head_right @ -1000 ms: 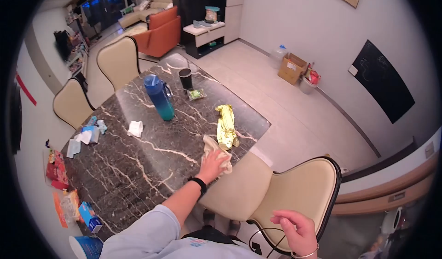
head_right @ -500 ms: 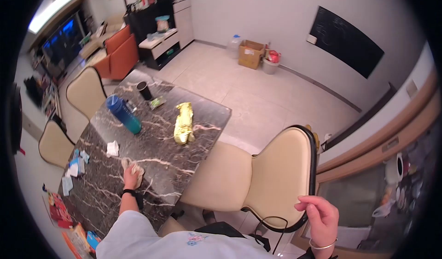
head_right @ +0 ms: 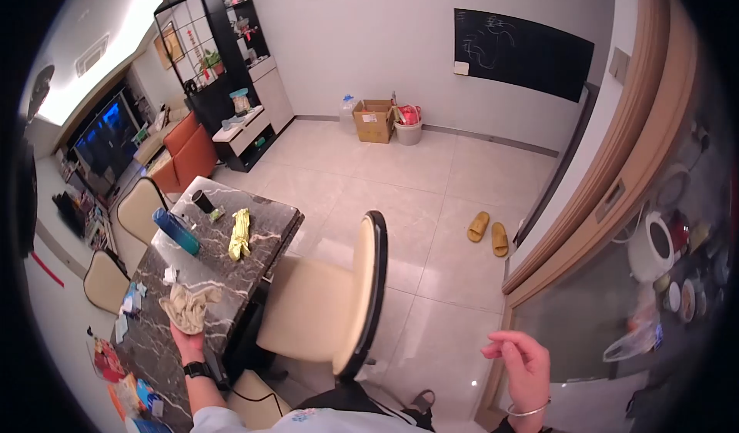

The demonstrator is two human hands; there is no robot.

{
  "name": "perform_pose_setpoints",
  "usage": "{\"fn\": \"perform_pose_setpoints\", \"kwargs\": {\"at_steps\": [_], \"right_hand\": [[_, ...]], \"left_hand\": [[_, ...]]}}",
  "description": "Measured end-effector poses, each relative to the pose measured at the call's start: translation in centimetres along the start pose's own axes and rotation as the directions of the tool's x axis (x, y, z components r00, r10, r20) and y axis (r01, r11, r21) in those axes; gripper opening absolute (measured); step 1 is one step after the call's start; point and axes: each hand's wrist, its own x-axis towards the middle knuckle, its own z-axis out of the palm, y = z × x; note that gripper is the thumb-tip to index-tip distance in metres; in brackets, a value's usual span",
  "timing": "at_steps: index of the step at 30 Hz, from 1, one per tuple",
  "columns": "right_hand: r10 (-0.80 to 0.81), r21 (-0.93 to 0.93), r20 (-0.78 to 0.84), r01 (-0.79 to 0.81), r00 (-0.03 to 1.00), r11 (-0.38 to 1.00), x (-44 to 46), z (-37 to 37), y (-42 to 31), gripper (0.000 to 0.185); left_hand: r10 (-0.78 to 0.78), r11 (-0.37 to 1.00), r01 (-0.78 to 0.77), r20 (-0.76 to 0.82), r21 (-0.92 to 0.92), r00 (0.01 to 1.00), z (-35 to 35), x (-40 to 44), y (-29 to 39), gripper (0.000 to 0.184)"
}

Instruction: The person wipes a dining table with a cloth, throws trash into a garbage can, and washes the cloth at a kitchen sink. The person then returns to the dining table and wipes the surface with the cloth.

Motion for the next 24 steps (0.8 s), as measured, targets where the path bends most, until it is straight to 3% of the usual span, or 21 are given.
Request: {"fn": "perform_pose_setpoints", "kwargs": {"at_steps": [7, 8, 9, 10, 11, 12, 15, 17, 18, 20, 22, 23, 24], "right_hand": [[0.005, 0.001, 0.165, -0.005, 0.986, 1.000, 7.8, -2.4, 2.0, 0.020], [0.018, -0.037, 0.181, -0.012, 0.983, 0.999, 9.5, -1.9, 2.4, 0.020], [-0.041, -0.053, 0.222, 0.054, 0.974, 0.997, 11.4, -1.8, 3.7, 0.022], [-0.048, -0.058, 0.320, 0.070, 0.946, 0.996, 13.2, -1.6, 3.9, 0.022], [0.028, -0.058, 0.336, -0.009, 0.941, 0.998, 14.8, -1.6, 3.4, 0.024], [0.103, -0.062, 0.334, -0.087, 0.937, 0.994, 16.6, -1.4, 3.2, 0.026], [0.084, -0.163, 0.434, -0.014, 0.897, 0.987, 23.1, -0.2, 3.2, 0.028], [0.084, -0.224, 0.456, 0.023, 0.886, 0.974, 27.4, 0.5, 2.2, 0.028], [0.077, -0.253, 0.452, 0.044, 0.889, 0.967, 29.1, 0.3, 1.8, 0.028], [0.062, -0.227, 0.469, 0.052, 0.881, 0.973, 32.7, 0.2, 1.0, 0.029], [0.080, -0.269, 0.446, 0.049, 0.891, 0.962, 37.5, -0.4, 2.2, 0.029], [0.035, -0.128, 0.380, 0.015, 0.924, 0.992, 40.9, 0.1, 5.1, 0.024], [0.039, -0.121, 0.373, 0.007, 0.927, 0.993, 43.2, 0.5, 5.6, 0.024]], "left_hand": [[0.013, 0.998, -0.018, 0.087, 0.058, 0.996, 12.4, -6.7, -3.0, 0.047], [0.016, 0.999, -0.017, 0.023, 0.029, 1.000, 12.8, -6.7, -3.5, 0.052], [-0.001, 1.000, -0.002, 0.112, 0.030, 0.994, 12.2, -6.4, -3.8, 0.055], [-0.005, 0.998, 0.012, 0.106, -0.067, 0.994, 12.4, -6.5, -4.2, 0.056], [0.027, 0.993, -0.028, -0.016, -0.118, 1.000, 14.1, -6.8, -4.8, 0.055], [0.046, 0.996, -0.042, 0.050, -0.084, 0.998, 14.0, -6.6, -5.4, 0.053], [0.100, 0.970, -0.117, -0.088, -0.214, 0.991, 17.7, -6.0, -7.2, 0.054], [0.093, 0.976, -0.115, -0.121, -0.185, 0.988, 18.1, -5.8, -8.9, 0.055], [0.094, 0.992, -0.093, 0.011, -0.090, 0.996, 17.9, -5.7, -9.3, 0.056], [0.096, 0.989, -0.099, -0.030, -0.107, 0.995, 18.7, -6.0, -9.6, 0.055], [0.207, 0.978, -0.207, -0.298, 0.031, 0.932, 19.3, -6.8, -10.1, 0.052], [0.235, 0.972, -0.218, -0.351, 0.088, 0.907, 19.3, -7.6, -9.9, 0.050], [0.262, 0.964, -0.220, -0.400, 0.148, 0.878, 19.2, -8.6, -9.6, 0.047]]}}
